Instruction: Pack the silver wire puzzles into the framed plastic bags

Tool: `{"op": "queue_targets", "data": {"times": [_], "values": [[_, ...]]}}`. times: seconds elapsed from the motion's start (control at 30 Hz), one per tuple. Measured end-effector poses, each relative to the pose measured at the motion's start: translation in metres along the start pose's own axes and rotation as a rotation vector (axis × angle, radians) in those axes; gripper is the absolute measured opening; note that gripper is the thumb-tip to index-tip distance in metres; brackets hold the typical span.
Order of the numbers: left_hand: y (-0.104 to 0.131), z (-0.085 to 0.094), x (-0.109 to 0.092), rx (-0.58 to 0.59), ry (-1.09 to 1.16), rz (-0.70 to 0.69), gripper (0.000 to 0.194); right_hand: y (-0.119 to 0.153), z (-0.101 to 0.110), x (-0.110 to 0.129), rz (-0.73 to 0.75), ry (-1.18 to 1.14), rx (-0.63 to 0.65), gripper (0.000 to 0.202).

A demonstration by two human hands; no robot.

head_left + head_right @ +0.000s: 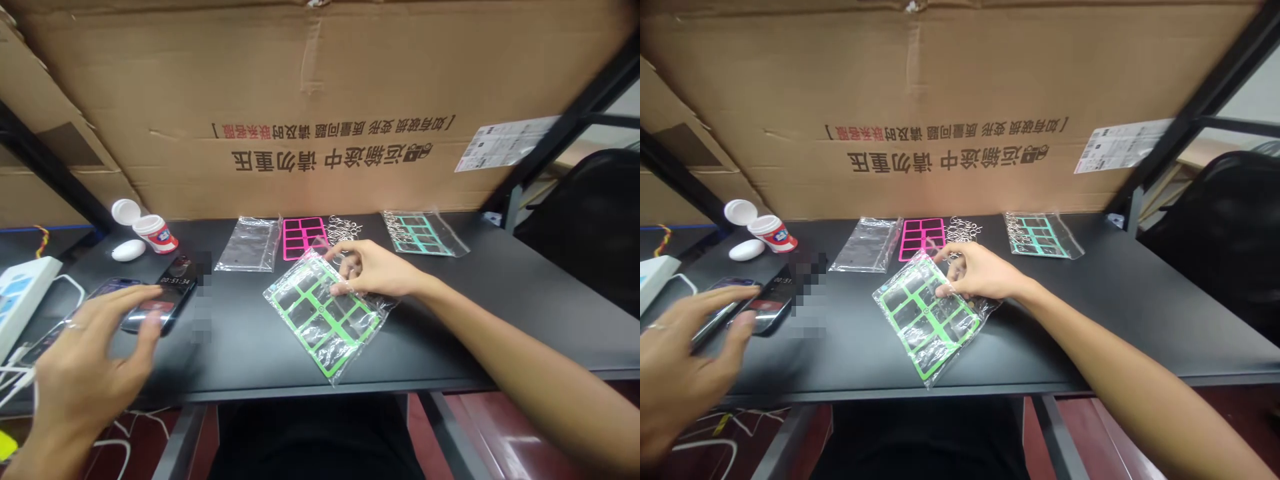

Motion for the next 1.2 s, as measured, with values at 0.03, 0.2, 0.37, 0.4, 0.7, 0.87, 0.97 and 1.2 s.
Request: {"op": "queue_targets", "data": {"times": [0.03, 0.2, 0.37, 0.4, 0.7, 0.87, 0.97, 1.2], "values": [[-0.023, -0.011, -0.022, 0.060, 0.032, -0.059, 0.048, 0.000, 0.001, 0.001, 0.004, 0.010, -0.008, 0.074], [-0.116, -0.079, -0.147, 0.406, 0.524, -0.599, 0.043, 0.001, 0.000, 0.005, 0.015, 0.003, -0.006, 0.078], [-0.132, -0.131, -0.169, 0.589, 0.634, -0.790, 0.046, 0.001, 0.000, 0.004, 0.004, -0.020, 0.018, 0.089], [-0.130, -0.136, -0.163, 0.590, 0.623, -0.769, 0.049, 0.002, 0.000, 0.005, 0.011, -0.011, 0.019, 0.090], [-0.116, -0.149, -0.149, 0.623, 0.656, -0.691, 0.066, 0.005, -0.015, 0.008, 0.032, 0.028, 0.108, 0.114], [-0.113, -0.146, -0.145, 0.660, 0.828, -0.564, 0.014, 0.014, 0.009, 0.019, 0.113, 0.041, 0.075, 0.090], [-0.108, -0.144, -0.137, 0.694, 0.927, -0.497, 0.013, 0.026, 0.060, 0.021, 0.178, 0.122, -0.144, 0.053], [-0.102, -0.152, -0.128, 0.793, 0.940, -0.406, 0.015, 0.025, 0.075, -0.012, 0.080, 0.530, -0.070, 0.035]]}}
Point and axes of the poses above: each hand's wrist, its own y-axis away from the middle knuckle, its own z-axis out of the back of the hand, x = y × z, the point moved 9 cm from there along -y, towards the middle knuckle, and after that the axes turned 7 degrees about -z, right-handed, at the moved point
